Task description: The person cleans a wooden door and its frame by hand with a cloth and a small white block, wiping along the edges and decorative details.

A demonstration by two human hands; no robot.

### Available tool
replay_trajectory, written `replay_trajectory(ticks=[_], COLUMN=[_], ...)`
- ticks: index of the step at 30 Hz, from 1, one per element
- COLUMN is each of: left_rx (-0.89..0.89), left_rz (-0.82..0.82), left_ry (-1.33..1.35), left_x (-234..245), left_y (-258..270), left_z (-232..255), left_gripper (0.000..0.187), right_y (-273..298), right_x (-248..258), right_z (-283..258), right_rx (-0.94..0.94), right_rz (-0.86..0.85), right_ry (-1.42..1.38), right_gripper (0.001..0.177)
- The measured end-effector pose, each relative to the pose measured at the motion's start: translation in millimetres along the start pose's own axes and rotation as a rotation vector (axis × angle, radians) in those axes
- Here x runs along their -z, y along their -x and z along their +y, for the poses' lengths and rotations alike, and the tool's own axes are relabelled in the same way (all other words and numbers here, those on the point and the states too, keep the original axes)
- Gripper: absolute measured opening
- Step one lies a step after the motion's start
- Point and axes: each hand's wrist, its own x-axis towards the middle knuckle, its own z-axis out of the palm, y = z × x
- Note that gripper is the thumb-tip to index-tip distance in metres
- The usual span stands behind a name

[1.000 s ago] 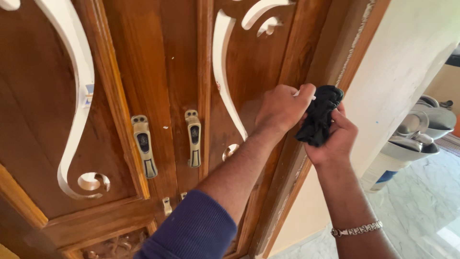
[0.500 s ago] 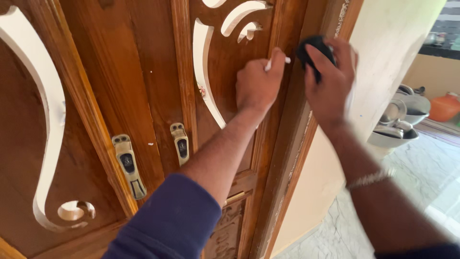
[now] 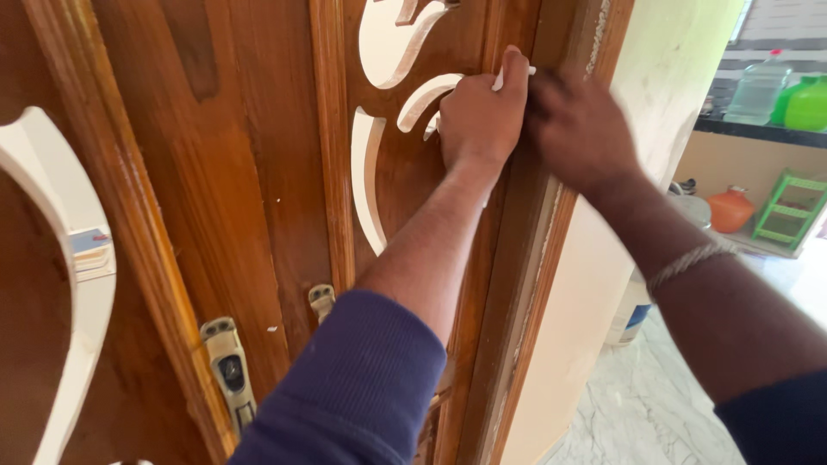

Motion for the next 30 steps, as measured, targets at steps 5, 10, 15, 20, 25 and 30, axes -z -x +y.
replay_trajectory(ticks=[5, 10, 15, 20, 25, 30], left_rx=[0.079, 0.052, 0.066, -0.018, -0.030, -0.046], left_rz=[-0.064, -0.071, -0.141, -0.052, -0.077, -0.054], left_ry=[-0.008, 0.044, 0.033, 0.033, 0.010, -0.103], left_x=[-0.5, 4.8, 10.0, 0.8, -0.4, 3.3], left_y=[-1.7, 5.9, 7.1, 4.1, 1.2, 3.7], left_z=[2.9, 4.0, 0.9, -6.1, -11.0, -6.0], left_gripper=[0.072, 0.070, 0.075, 0.075, 0.076, 0.078], right_y=[-9.1, 22.0, -8.8, -3.0, 28.2, -20.9], right_x=[-6.3, 6.4, 2.1, -9.1, 14.3, 17.3], right_z=[-6.0, -16.7, 27.4, 14.0, -15.6, 24.6], right_rx=[-0.066, 0.127, 0.111, 0.046, 0.266, 0.143], right_rz=[0.042, 0.002, 0.096, -0.020, 0.025, 0.027], right_ry=[-0.025, -0.062, 0.058, -0.034, -0.190, 0.038], right_gripper=[0.030, 0.026, 0.016, 0.014, 0.015, 0.020])
